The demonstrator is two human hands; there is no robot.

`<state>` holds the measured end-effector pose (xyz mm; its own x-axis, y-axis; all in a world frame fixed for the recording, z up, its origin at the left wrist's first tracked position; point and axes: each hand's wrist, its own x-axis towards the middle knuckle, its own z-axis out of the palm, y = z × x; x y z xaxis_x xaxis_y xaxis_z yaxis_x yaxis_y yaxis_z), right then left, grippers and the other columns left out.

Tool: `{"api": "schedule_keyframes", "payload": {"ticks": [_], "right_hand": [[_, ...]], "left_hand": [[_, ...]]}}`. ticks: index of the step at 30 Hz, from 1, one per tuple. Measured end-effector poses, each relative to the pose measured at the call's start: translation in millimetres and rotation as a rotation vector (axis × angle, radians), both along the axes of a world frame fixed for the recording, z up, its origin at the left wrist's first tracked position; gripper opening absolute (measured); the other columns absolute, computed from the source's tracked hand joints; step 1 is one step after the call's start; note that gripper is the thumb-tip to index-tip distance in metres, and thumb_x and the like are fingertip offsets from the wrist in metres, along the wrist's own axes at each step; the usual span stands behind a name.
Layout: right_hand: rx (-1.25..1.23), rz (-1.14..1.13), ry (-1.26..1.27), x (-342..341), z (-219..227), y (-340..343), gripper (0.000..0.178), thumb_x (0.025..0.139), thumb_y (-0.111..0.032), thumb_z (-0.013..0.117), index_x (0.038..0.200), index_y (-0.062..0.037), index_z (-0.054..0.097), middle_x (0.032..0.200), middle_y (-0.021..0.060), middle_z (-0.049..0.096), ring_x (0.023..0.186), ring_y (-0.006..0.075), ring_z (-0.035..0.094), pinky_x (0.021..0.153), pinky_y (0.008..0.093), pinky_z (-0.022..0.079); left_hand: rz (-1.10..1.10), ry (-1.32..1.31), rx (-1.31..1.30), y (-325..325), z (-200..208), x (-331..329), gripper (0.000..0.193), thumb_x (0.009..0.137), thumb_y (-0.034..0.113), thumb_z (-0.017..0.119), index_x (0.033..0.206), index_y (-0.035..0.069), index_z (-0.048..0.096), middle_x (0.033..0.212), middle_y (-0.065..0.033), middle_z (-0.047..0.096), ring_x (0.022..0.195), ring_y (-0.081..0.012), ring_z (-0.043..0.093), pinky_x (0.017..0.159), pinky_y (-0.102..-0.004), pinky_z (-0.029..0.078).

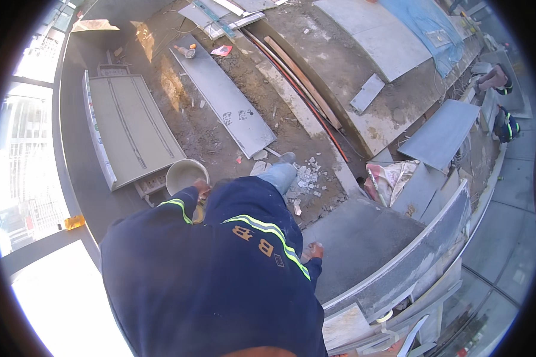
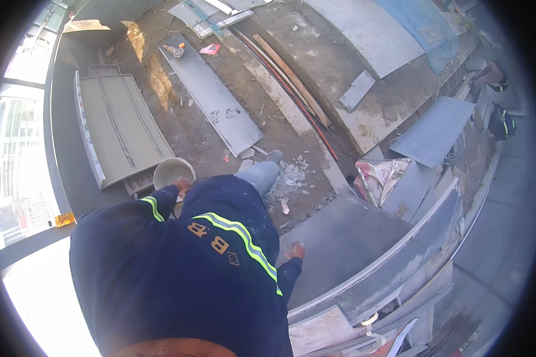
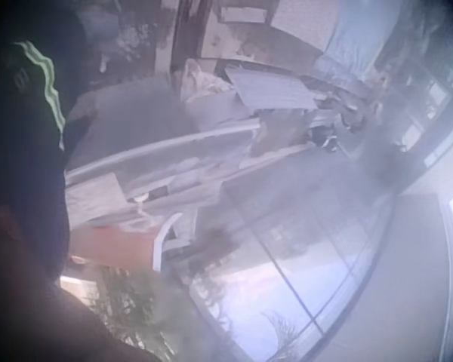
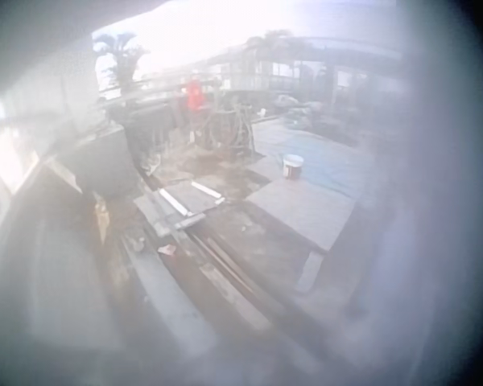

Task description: The person picks up an angle grinder and cuts a large rectangular tile placed on a makeshift work surface. The cut is performed continuously along one edge, generating dust and debris.

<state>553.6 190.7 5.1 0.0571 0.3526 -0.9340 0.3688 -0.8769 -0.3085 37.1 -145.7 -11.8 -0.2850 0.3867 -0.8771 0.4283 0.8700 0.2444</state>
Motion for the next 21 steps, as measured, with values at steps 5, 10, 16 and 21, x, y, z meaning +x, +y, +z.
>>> {"api": "schedule_keyframes", "payload": {"ticks": [5,10,16,21], "right_hand": [[0.118,0.335,-0.004,-53.2,-9.0,86.4,0.031,0.094,-0.027,0.058,0.119,-0.008,0.058,0.105,0.0136,0.067,0.083,0.0324,0.071,0.061,0.0487,0.056],[0.142,0.622,-0.036,-131.8,8.2,166.8,0.039,0.095,-0.039,0.061,0.11,-0.0031,0.063,0.097,0.0133,0.069,0.081,0.0264,0.07,0.057,0.0411,0.057],[0.776,1.716,-0.016,-204.6,8.3,261.5,0.027,0.087,-0.032,0.062,0.083,-0.0087,0.076,0.074,0.0122,0.073,0.075,0.0294,0.071,0.075,0.0414,0.055],[1.045,2.061,-0.054,-234.6,-38.8,318.0,0.026,0.086,-0.029,0.057,0.097,-0.0171,0.077,0.097,0.0124,0.074,0.089,0.0312,0.071,0.08,0.0437,0.054]], "left_hand": [[0.634,-0.13,-0.008,-40.0,-5.3,43.5,0.032,0.089,0.031,0.066,0.098,0.001,0.071,0.096,-0.0167,0.074,0.079,-0.0309,0.074,0.072,-0.0461,0.058],[-0.107,0.327,0.429,44.3,-23.8,11.6,0.036,0.093,0.036,0.065,0.088,0.001,0.068,0.088,-0.015,0.072,0.078,-0.0307,0.072,0.07,-0.0419,0.056],[1.178,-0.204,0.605,155.9,21.6,-67.3,0.031,0.1,0.032,0.059,0.093,0.004,0.069,0.084,-0.0072,0.07,0.076,-0.0154,0.068,0.061,-0.0333,0.053],[1.338,-0.1,0.525,151.2,32.9,-108.7,0.041,0.098,0.041,0.061,0.092,0.002,0.069,0.081,-0.0097,0.071,0.067,-0.02,0.068,0.054,-0.0368,0.054]]}}
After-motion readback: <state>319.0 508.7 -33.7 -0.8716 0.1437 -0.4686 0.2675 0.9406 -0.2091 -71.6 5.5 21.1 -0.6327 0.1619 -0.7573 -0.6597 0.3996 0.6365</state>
